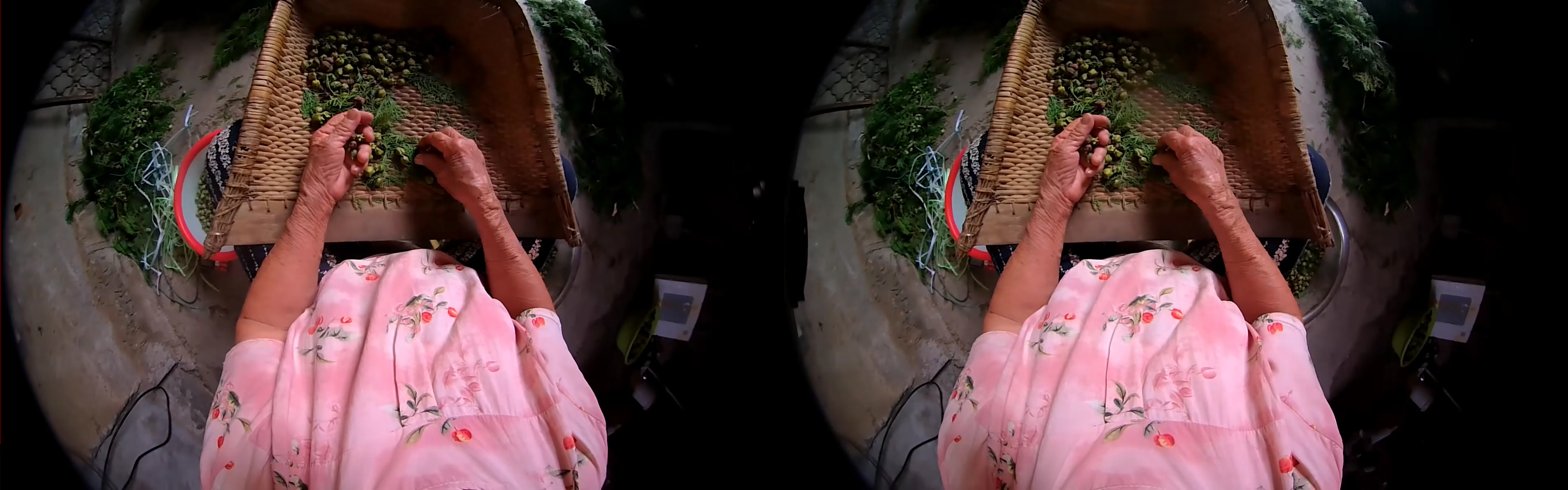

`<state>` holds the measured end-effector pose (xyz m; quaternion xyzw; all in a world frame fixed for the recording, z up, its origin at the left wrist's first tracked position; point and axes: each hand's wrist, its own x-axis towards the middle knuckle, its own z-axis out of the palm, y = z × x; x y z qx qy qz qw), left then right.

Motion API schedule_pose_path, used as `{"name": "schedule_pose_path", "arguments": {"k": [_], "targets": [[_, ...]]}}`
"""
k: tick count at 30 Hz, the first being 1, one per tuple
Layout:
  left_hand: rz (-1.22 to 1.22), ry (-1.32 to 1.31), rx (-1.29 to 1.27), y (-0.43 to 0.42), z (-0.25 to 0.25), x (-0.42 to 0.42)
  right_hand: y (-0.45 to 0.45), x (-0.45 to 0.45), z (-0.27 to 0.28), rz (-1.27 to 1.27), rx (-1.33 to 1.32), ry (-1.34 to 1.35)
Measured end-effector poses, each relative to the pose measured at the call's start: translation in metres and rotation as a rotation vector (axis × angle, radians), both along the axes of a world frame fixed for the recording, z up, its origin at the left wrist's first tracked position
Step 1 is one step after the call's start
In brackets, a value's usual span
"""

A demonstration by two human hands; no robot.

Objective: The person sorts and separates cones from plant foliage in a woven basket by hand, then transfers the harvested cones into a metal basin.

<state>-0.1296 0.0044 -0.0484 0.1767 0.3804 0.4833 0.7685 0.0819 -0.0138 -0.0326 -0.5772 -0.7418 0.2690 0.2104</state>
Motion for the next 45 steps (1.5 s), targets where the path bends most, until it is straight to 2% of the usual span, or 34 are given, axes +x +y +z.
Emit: {"name": "schedule_pose_path", "arguments": {"k": [4,6,7,9,13,16,17,19,24,26,27,30,33,39,41,43,45], "targets": [[0.002,-0.011,-0.004,0.0,-0.001,-0.001,0.0,0.003,-0.002,-0.029,-0.014,0.01],[0.01,-0.002,0.003,0.0,0.0,-0.001,0.0,0.007,-0.002,-0.155,-0.146,0.259],[0.011,0.007,0.009,-0.001,0.0,0.0,-0.001,0.008,-0.003,-0.156,-0.149,0.258],[0.004,0.008,0.007,0.0,-0.001,0.001,0.0,0.007,-0.003,-0.128,0.051,0.228],[0.004,0.012,-0.002,-0.001,0.0,0.001,0.0,-0.01,0.002,-0.105,0.038,0.246],[0.004,0.001,-0.003,0.0,-0.002,0.0,-0.003,-0.027,0.006,-0.001,0.028,0.023],[0.008,0.002,-0.003,0.0,-0.001,0.0,-0.005,-0.031,0.007,0.002,0.028,0.024],[0.004,-0.015,-0.006,-0.001,-0.001,0.0,-0.008,-0.038,0.007,-0.02,-0.006,-0.172],[-0.003,0.01,-0.007,-0.001,0.0,0.0,-0.011,-0.04,0.002,-0.056,0.035,-0.194],[-0.008,0.02,-0.009,-0.001,0.001,0.0,-0.013,-0.04,0.0,-0.154,0.078,-0.003],[-0.014,0.04,-0.004,-0.001,0.002,0.001,-0.011,-0.039,0.001,-0.149,0.081,-0.002],[-0.04,0.08,0.017,-0.001,0.006,0.002,-0.007,-0.04,0.017,-0.198,0.087,0.266],[-0.089,0.116,0.053,0.0,0.005,0.002,0.001,-0.053,0.026,-0.164,0.186,0.322],[-0.129,0.09,-0.004,0.0,0.003,-0.003,0.012,-0.069,0.023,-0.081,0.137,0.44],[-0.092,-0.003,-0.037,0.0,0.006,-0.003,0.013,-0.066,0.022,-0.108,0.143,0.592],[-0.071,0.0,-0.08,0.0,0.003,-0.002,0.015,-0.051,0.025,-0.112,0.196,0.473],[-0.086,0.007,-0.045,0.001,0.005,-0.003,0.015,-0.03,0.018,-0.082,0.142,0.377]]}}
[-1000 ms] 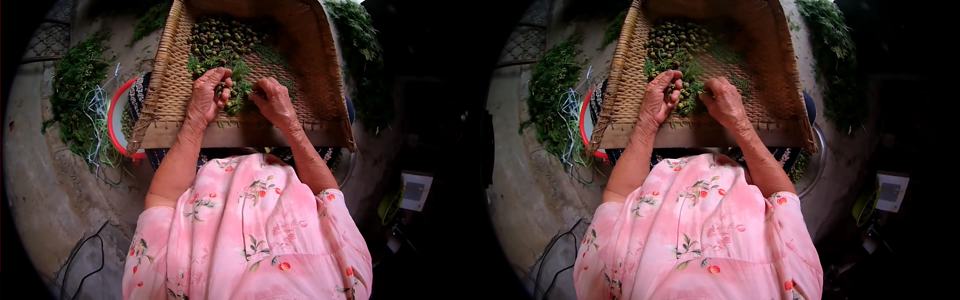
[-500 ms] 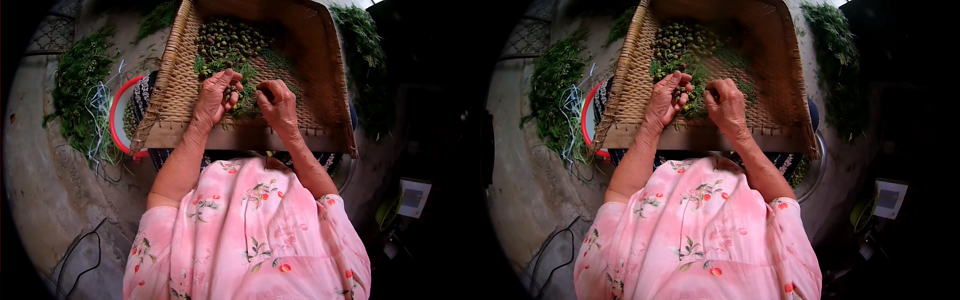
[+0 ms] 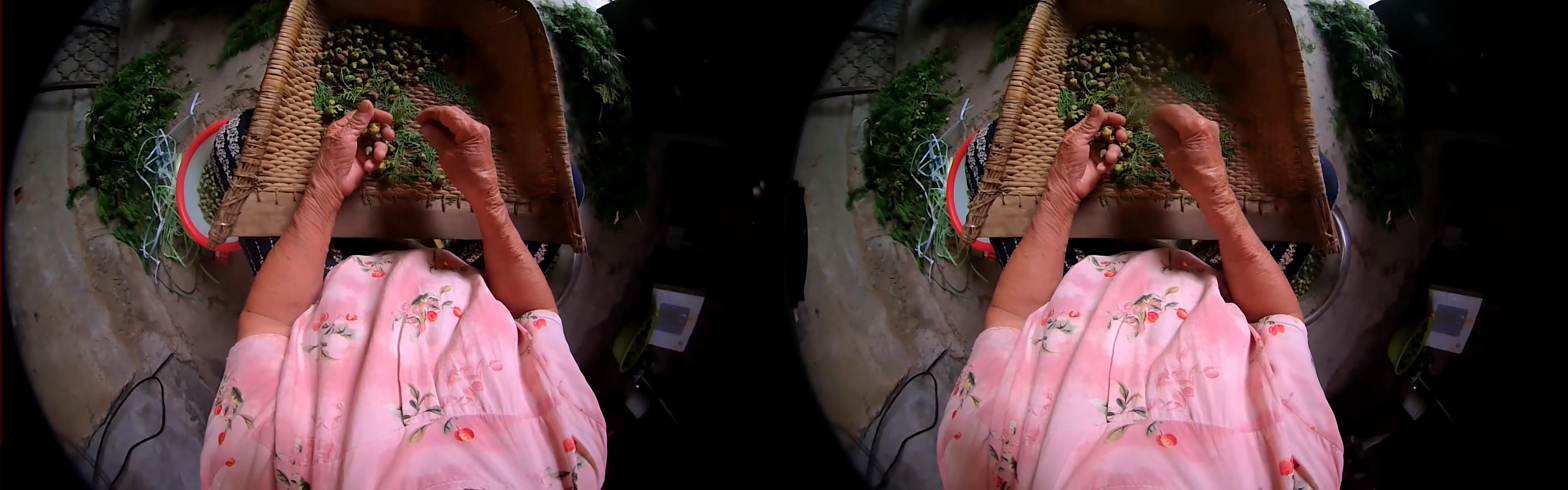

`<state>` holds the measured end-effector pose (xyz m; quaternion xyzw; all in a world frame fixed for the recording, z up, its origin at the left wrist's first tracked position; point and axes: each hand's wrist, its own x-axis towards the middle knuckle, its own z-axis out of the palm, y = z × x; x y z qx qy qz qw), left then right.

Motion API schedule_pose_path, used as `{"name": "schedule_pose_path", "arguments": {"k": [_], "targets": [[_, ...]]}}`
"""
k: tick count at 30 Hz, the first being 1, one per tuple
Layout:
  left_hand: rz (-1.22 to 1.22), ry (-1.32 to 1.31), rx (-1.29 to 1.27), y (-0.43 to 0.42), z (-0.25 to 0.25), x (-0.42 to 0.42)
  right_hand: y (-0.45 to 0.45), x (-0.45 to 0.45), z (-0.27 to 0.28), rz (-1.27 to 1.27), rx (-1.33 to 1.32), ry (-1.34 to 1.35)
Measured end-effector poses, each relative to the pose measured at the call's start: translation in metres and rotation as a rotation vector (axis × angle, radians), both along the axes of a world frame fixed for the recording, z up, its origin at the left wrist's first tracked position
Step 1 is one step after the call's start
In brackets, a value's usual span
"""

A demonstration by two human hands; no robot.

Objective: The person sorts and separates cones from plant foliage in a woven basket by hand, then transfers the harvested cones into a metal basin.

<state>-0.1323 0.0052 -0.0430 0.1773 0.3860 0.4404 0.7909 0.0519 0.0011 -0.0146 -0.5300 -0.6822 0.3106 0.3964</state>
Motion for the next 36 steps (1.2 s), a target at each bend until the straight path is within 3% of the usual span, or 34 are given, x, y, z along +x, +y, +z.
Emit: {"name": "schedule_pose_path", "arguments": {"k": [6,11,14,16,22,24,30,36], "targets": [[0.019,-0.031,0.012,0.0,-0.005,0.002,-0.017,0.016,-0.009,0.167,-0.158,-0.415],[0.011,-0.01,0.012,0.0,-0.004,0.0,-0.02,0.011,-0.008,0.155,-0.207,-0.431],[0.016,-0.015,0.013,0.0,-0.003,0.001,-0.02,0.012,-0.011,0.095,-0.108,-0.35],[0.005,-0.001,0.032,0.0,-0.004,0.001,-0.017,0.01,-0.007,-0.04,-0.088,-0.063],[-0.02,-0.018,0.043,0.0,0.001,0.002,-0.01,-0.018,0.01,-0.009,0.058,0.06],[-0.013,-0.015,0.033,0.0,0.003,0.002,-0.009,-0.025,0.017,0.028,-0.058,0.284],[-0.015,-0.019,-0.003,0.001,-0.005,0.0,-0.015,0.021,0.02,0.03,-0.068,-0.009],[-0.008,0.028,0.02,0.001,0.0,0.003,-0.031,0.027,0.017,0.269,-0.277,-0.499]]}}
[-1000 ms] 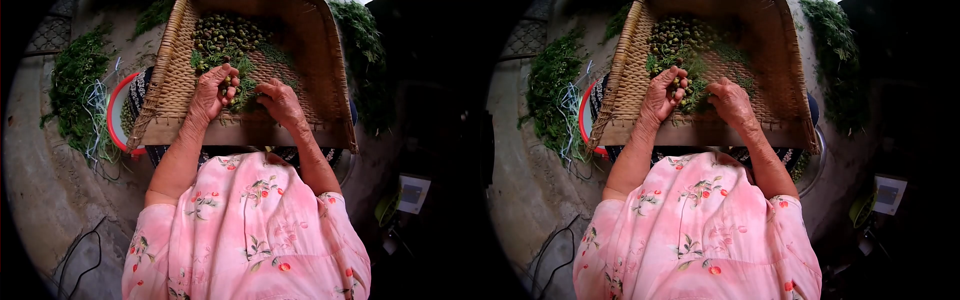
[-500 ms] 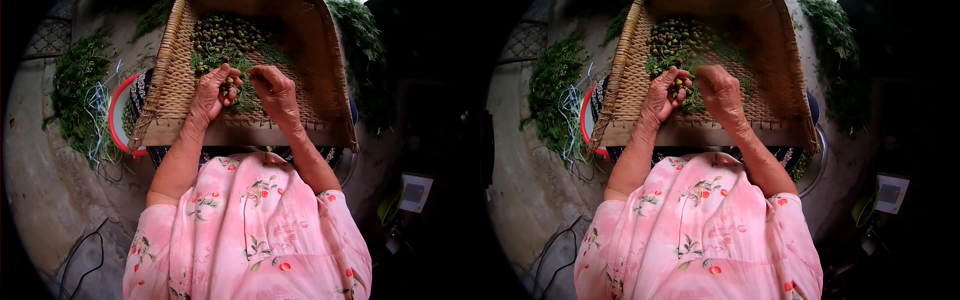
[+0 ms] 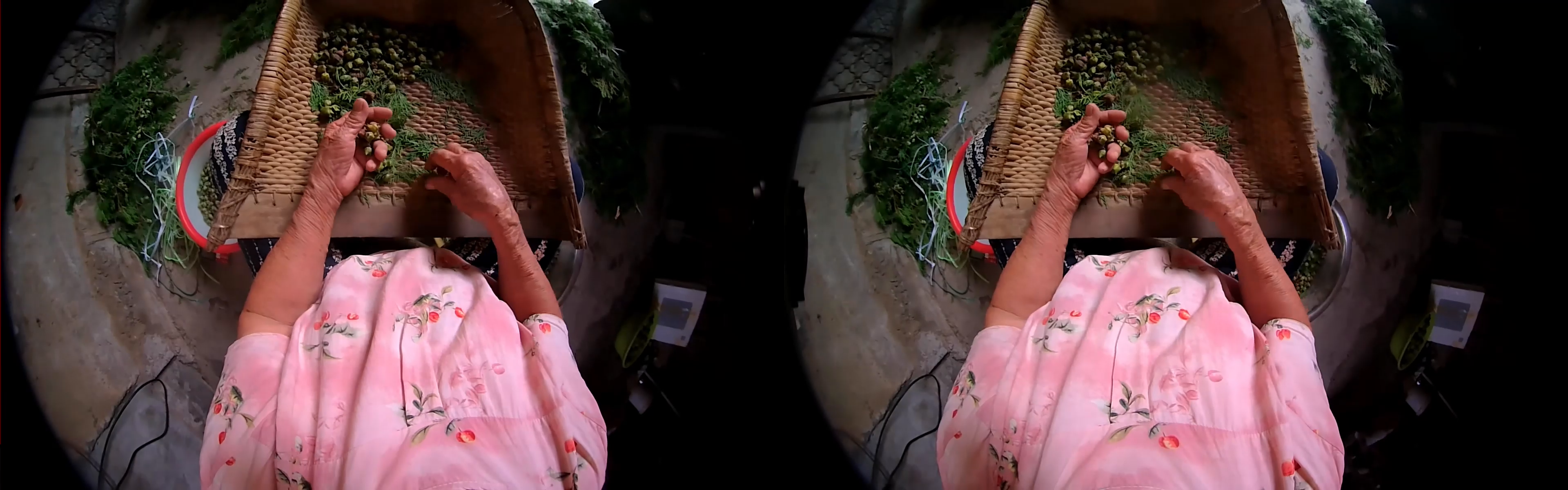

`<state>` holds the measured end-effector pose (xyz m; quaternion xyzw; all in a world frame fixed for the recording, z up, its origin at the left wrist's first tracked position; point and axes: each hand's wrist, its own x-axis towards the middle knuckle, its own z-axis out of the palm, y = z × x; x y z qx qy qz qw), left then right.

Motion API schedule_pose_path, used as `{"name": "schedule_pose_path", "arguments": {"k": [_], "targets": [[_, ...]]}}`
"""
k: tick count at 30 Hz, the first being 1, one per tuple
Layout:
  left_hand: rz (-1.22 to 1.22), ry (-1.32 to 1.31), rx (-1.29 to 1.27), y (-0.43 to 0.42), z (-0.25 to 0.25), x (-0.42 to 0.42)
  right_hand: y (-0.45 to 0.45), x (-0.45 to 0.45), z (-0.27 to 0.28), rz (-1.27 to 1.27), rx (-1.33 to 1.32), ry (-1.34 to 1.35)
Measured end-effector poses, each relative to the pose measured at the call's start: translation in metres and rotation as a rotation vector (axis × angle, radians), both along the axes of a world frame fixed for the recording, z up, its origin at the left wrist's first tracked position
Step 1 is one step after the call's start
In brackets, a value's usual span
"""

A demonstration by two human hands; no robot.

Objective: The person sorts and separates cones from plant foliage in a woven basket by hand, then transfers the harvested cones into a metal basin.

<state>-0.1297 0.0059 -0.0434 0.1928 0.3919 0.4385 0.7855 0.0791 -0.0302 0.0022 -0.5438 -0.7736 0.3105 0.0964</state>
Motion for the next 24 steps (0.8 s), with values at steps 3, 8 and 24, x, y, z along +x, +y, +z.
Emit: {"name": "schedule_pose_path", "arguments": {"k": [3,8,24], "targets": [[0.009,-0.012,-0.006,-0.001,-0.003,-0.003,-0.001,0.003,-0.011,0.009,-0.034,0.065],[0.011,-0.03,-0.014,0.0,-0.002,0.0,0.013,-0.013,-0.001,-0.173,0.115,0.337],[0.072,-0.262,-0.077,0.002,-0.014,-0.008,0.022,-0.035,-0.018,-0.143,0.139,0.468]]}}
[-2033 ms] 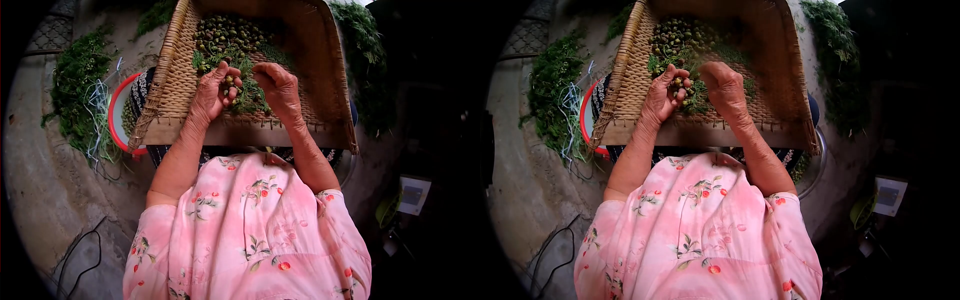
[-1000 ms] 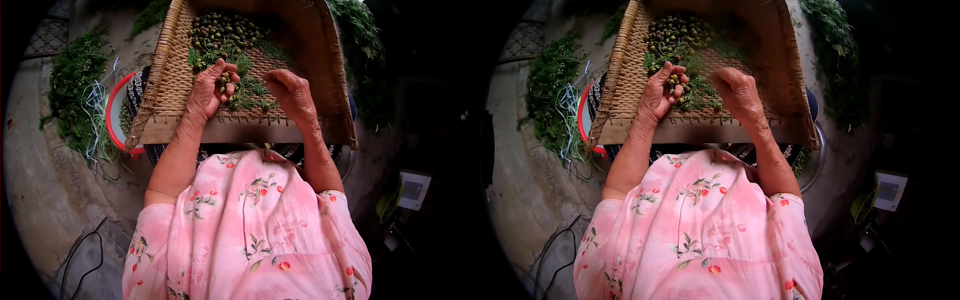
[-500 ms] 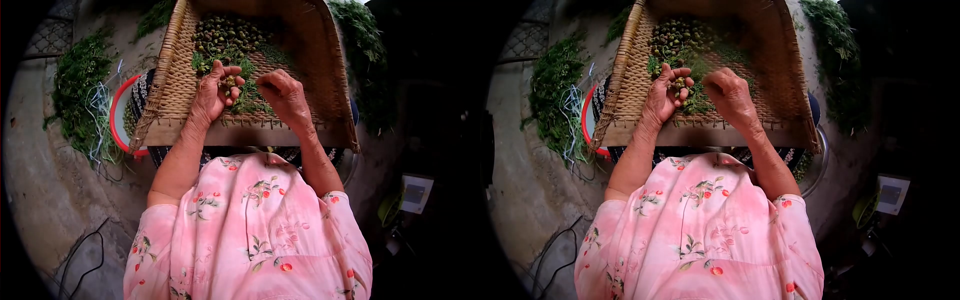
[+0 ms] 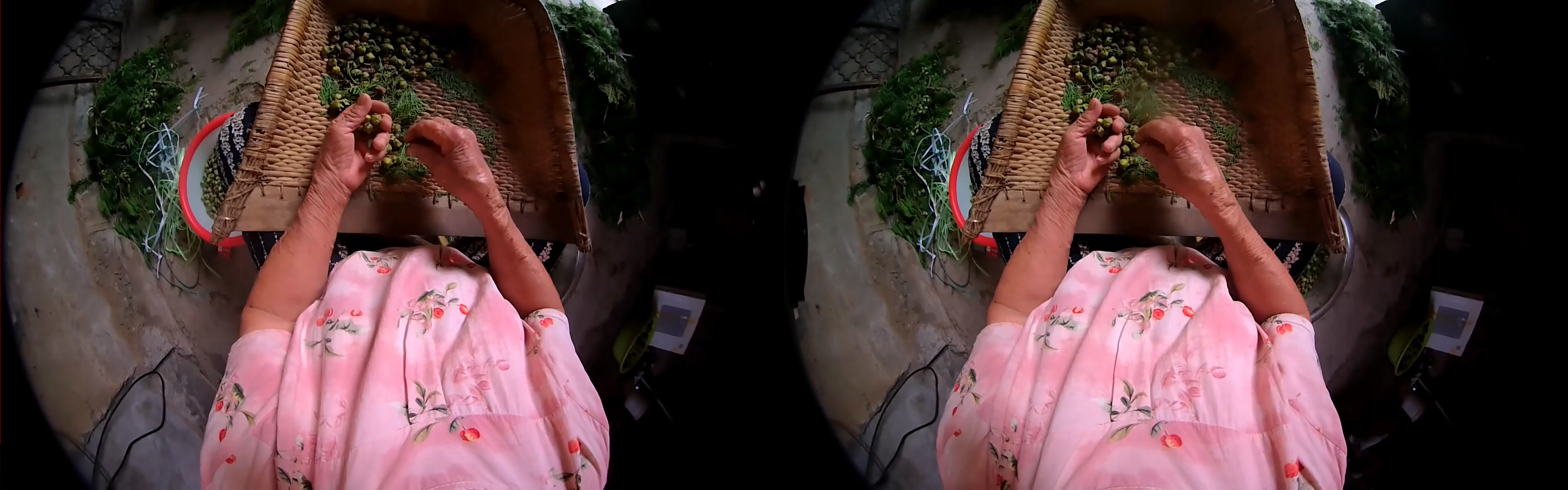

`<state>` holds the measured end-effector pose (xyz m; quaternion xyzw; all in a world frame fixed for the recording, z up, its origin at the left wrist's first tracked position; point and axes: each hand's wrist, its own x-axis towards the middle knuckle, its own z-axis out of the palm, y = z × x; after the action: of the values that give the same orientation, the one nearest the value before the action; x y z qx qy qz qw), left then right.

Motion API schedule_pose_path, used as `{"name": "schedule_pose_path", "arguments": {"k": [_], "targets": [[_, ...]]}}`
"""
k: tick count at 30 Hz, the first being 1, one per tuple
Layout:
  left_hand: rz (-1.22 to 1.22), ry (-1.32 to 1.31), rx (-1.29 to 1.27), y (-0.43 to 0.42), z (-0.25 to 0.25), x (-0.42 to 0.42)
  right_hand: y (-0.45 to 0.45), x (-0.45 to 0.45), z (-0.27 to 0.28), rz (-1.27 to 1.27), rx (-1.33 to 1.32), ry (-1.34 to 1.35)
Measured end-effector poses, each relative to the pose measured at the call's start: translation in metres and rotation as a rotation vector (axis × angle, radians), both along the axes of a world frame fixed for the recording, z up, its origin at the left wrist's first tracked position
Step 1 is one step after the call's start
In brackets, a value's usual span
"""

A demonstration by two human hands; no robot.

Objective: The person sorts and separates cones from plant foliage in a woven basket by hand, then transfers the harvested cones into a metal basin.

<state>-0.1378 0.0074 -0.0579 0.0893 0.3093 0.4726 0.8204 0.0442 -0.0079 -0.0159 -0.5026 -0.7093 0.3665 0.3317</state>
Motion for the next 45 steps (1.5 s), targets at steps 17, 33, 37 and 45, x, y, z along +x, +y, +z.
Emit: {"name": "schedule_pose_path", "arguments": {"k": [17,33,37,45], "targets": [[0.037,0.048,0.018,-0.001,0.004,0.003,-0.012,0.004,-0.012,-0.038,-0.132,-0.031],[-0.054,0.082,-0.034,-0.001,0.008,0.001,0.014,-0.009,-0.001,-0.108,0.038,0.088],[-0.028,0.163,-0.014,-0.001,0.012,0.005,0.014,-0.009,-0.003,-0.125,-0.052,0.07],[-0.037,0.239,0.04,-0.004,0.016,0.005,0.013,-0.017,-0.001,-0.157,-0.368,0.261]]}}
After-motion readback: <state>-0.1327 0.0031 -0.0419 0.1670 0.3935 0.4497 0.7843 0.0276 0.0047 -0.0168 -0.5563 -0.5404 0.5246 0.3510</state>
